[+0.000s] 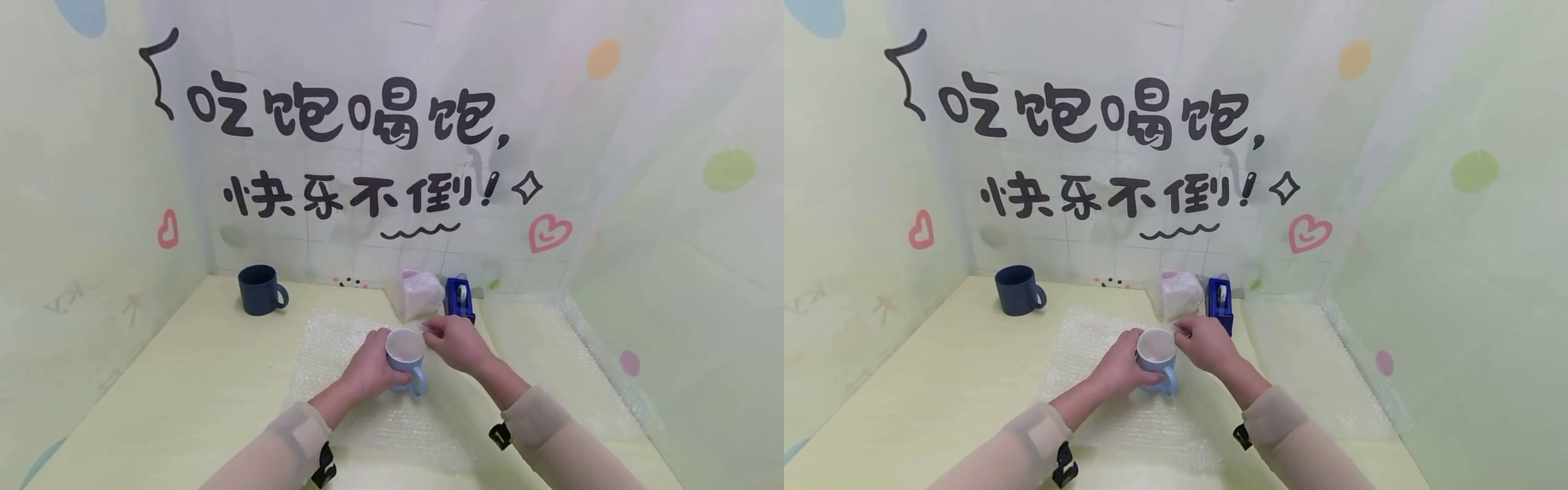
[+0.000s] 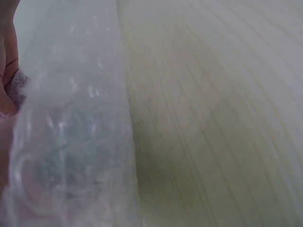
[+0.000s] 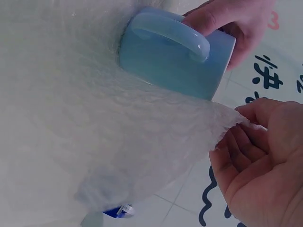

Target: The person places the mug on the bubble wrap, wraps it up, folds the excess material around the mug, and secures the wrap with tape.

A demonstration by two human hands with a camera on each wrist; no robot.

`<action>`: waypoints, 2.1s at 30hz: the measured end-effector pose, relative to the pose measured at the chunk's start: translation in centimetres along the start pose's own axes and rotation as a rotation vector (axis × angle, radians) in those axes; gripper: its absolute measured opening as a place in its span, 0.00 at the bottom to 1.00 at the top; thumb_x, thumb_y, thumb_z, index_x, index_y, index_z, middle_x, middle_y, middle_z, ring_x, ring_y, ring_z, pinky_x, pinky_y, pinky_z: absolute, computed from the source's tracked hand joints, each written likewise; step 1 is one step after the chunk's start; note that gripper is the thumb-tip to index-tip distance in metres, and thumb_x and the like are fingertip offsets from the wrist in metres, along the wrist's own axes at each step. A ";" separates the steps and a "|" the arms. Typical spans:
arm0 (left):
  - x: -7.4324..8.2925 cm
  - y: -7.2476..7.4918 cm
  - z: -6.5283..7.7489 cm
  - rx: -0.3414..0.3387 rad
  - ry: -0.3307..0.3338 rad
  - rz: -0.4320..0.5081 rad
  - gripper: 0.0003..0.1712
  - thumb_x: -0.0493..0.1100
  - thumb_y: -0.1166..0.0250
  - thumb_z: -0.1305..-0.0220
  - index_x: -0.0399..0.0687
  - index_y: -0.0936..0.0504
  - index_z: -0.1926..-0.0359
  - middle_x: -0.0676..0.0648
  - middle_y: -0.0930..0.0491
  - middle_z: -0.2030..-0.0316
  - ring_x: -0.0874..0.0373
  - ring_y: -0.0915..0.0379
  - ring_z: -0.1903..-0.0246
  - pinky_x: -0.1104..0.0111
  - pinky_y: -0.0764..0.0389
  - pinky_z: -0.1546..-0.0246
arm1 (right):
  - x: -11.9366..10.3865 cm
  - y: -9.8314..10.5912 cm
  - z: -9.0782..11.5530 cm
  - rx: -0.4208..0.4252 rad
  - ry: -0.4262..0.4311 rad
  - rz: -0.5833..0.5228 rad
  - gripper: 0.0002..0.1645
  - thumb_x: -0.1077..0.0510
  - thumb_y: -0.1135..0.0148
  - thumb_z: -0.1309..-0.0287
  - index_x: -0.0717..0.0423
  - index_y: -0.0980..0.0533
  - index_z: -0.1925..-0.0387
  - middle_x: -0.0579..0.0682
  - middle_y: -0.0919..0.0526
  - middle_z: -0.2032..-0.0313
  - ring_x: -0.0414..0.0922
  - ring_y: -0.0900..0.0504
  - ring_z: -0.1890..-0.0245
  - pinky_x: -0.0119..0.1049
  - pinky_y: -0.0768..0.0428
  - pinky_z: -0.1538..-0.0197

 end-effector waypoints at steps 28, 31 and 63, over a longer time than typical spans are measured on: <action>-3.3 10.9 -1.8 -0.094 0.039 -0.203 0.32 0.44 0.40 0.19 0.24 0.30 0.27 0.22 0.26 0.31 0.26 0.28 0.30 0.36 0.26 0.27 | 0.4 -3.7 0.9 -0.263 0.280 0.219 0.20 0.55 0.49 0.15 0.57 0.15 0.39 0.53 0.08 0.44 0.52 0.09 0.42 0.52 0.14 0.33; -6.7 13.0 -2.1 -0.075 0.116 -0.221 0.35 0.44 0.42 0.18 0.19 0.36 0.25 0.18 0.27 0.32 0.24 0.28 0.31 0.37 0.24 0.29 | 0.5 -3.8 0.9 -0.262 0.273 0.212 0.20 0.55 0.49 0.15 0.57 0.15 0.39 0.53 0.08 0.43 0.51 0.09 0.42 0.52 0.14 0.33; 3.6 4.4 -0.5 -0.420 -0.195 0.030 0.17 0.49 0.39 0.17 0.46 0.12 0.42 0.48 0.10 0.47 0.58 0.16 0.52 0.62 0.14 0.47 | 0.8 -4.0 0.8 -0.213 0.283 0.177 0.15 0.55 0.44 0.17 0.53 0.14 0.45 0.48 0.07 0.54 0.45 0.10 0.55 0.47 0.10 0.42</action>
Point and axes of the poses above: each hand's wrist, its own z-axis away from the middle knuckle, its own y-axis out of the back of the hand, x = y × z, the point moved 10 cm from there along -z, towards the middle knuckle
